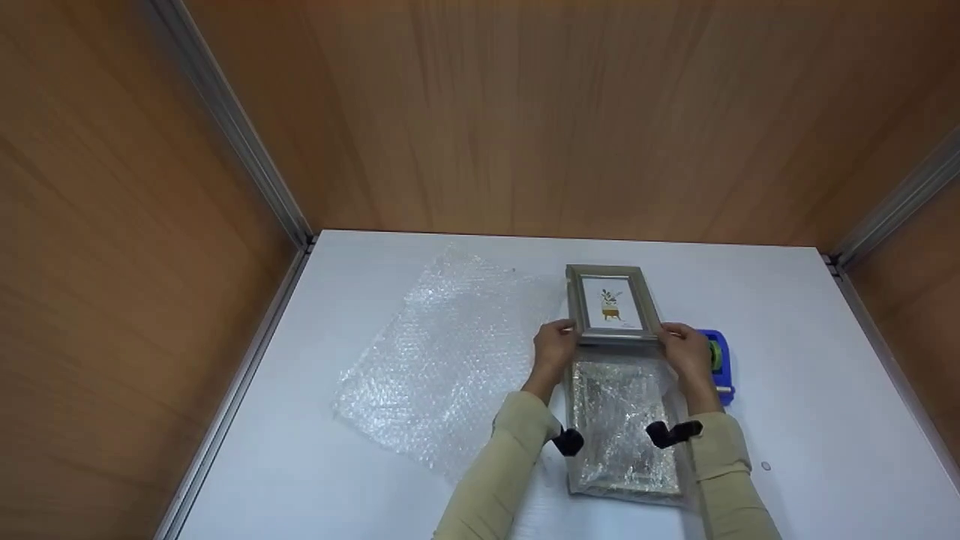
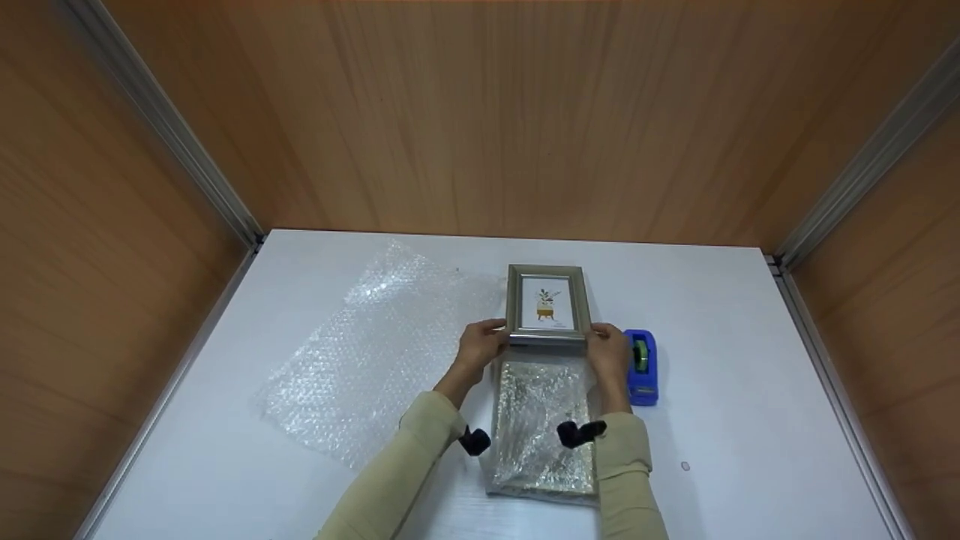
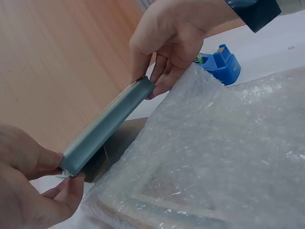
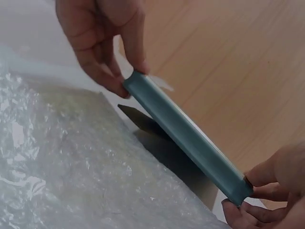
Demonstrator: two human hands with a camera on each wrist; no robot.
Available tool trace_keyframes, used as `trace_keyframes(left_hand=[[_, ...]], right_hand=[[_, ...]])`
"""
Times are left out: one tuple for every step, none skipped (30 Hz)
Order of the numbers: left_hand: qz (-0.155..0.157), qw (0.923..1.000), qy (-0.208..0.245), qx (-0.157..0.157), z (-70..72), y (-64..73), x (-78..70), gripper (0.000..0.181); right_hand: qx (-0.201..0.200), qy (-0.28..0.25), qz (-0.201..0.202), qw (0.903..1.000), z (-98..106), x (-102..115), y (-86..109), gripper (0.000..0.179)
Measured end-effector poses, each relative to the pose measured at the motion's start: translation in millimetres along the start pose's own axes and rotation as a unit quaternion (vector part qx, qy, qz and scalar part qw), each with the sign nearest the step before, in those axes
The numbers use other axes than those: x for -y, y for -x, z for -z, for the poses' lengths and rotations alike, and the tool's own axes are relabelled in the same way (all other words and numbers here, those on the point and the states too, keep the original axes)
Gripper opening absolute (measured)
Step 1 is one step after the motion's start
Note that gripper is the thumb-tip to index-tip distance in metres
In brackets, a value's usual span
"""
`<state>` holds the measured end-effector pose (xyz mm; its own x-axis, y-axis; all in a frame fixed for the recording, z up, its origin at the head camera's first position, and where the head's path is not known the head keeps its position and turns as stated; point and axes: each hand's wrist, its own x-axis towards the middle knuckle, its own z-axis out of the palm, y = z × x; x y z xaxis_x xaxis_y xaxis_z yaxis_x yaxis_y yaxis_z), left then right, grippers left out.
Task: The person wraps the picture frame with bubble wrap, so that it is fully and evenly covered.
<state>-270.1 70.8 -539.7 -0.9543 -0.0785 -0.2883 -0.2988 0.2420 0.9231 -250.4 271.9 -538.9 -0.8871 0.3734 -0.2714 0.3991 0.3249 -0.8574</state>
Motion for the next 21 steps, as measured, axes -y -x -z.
trace_keyframes(left_hand=[[0.001,1.0,-0.002,0.0,0.3,0.6,0.3,0.027],[0.003,1.0,-0.004,0.0,0.6,1.3,0.6,0.027],[0.004,1.0,-0.005,0.001,1.1,2.0,1.1,0.027],[0.005,1.0,-0.006,0.002,1.4,2.6,1.3,0.027],[0.006,1.0,-0.005,0.003,1.5,3.1,1.4,0.028],[0.006,1.0,-0.003,0.003,1.7,3.5,1.2,0.028],[0.004,1.0,0.0,0.002,2.0,4.0,1.2,0.028],[0.003,1.0,0.004,0.002,2.3,4.6,0.9,0.028],[0.002,1.0,0.008,0.002,2.6,5.1,0.5,0.028],[-0.001,0.9999,0.013,0.002,2.6,5.7,-0.3,0.029],[0.0,0.9999,0.016,0.003,2.7,6.3,-0.9,0.029],[0.0,0.9998,0.021,0.005,3.0,7.1,-1.8,0.029],[-0.002,0.9997,0.023,0.006,3.3,7.8,-2.3,0.03],[-0.004,0.9997,0.025,0.007,3.7,8.7,-2.9,0.03],[-0.005,0.9996,0.028,0.009,4.1,9.7,-3.6,0.03],[-0.007,0.9995,0.031,0.01,4.4,10.9,-4.5,0.03],[-0.011,0.9993,0.033,0.012,4.6,12.1,-5.1,0.03],[-0.017,0.9991,0.037,0.014,4.9,13.6,-6.0,0.029],[-0.023,0.9989,0.039,0.015,5.2,14.8,-7.3,0.029],[-0.028,0.9986,0.042,0.018,5.6,16.1,-8.8,0.029],[-0.033,0.9983,0.044,0.019,6.0,17.2,-9.7,0.029]], right_hand=[[-0.001,-0.004,-0.003,1.0,0.3,-0.6,1.0,0.041],[-0.003,-0.009,-0.006,0.9999,0.4,-1.2,2.2,0.041],[-0.004,-0.012,-0.01,0.9999,0.6,-1.9,3.2,0.04],[-0.002,-0.022,-0.015,0.9996,0.9,-2.3,4.5,0.04],[-0.002,-0.032,-0.018,0.9993,1.1,-2.4,5.8,0.041],[-0.002,-0.038,-0.02,0.9991,1.4,-2.8,6.3,0.041],[-0.003,-0.043,-0.02,0.9989,1.5,-2.7,7.6,0.041],[-0.004,-0.047,-0.019,0.9987,1.6,-2.2,9.1,0.041],[-0.007,-0.045,-0.018,0.9988,1.8,-1.9,10.3,0.041],[-0.01,-0.045,-0.016,0.9988,2.1,-1.3,11.7,0.041],[-0.014,-0.042,-0.014,0.9989,2.3,-0.8,13.0,0.041],[-0.017,-0.041,-0.013,0.9989,2.8,-0.1,14.2,0.041],[-0.02,-0.043,-0.011,0.9988,3.2,0.5,15.8,0.041],[-0.021,-0.048,-0.008,0.9986,3.5,1.2,17.2,0.041],[-0.024,-0.053,-0.005,0.9983,3.9,1.7,18.7,0.041],[-0.024,-0.06,-0.001,0.9979,4.4,2.4,20.4,0.041],[-0.026,-0.066,0.003,0.9975,4.9,3.1,21.9,0.041],[-0.027,-0.074,0.006,0.9969,5.6,3.9,23.6,0.04],[-0.028,-0.082,0.009,0.9962,6.4,5.0,24.6,0.04],[-0.029,-0.09,0.011,0.9955,7.0,6.1,25.5,0.04],[-0.03,-0.092,0.013,0.9952,7.6,7.2,26.5,0.039]])
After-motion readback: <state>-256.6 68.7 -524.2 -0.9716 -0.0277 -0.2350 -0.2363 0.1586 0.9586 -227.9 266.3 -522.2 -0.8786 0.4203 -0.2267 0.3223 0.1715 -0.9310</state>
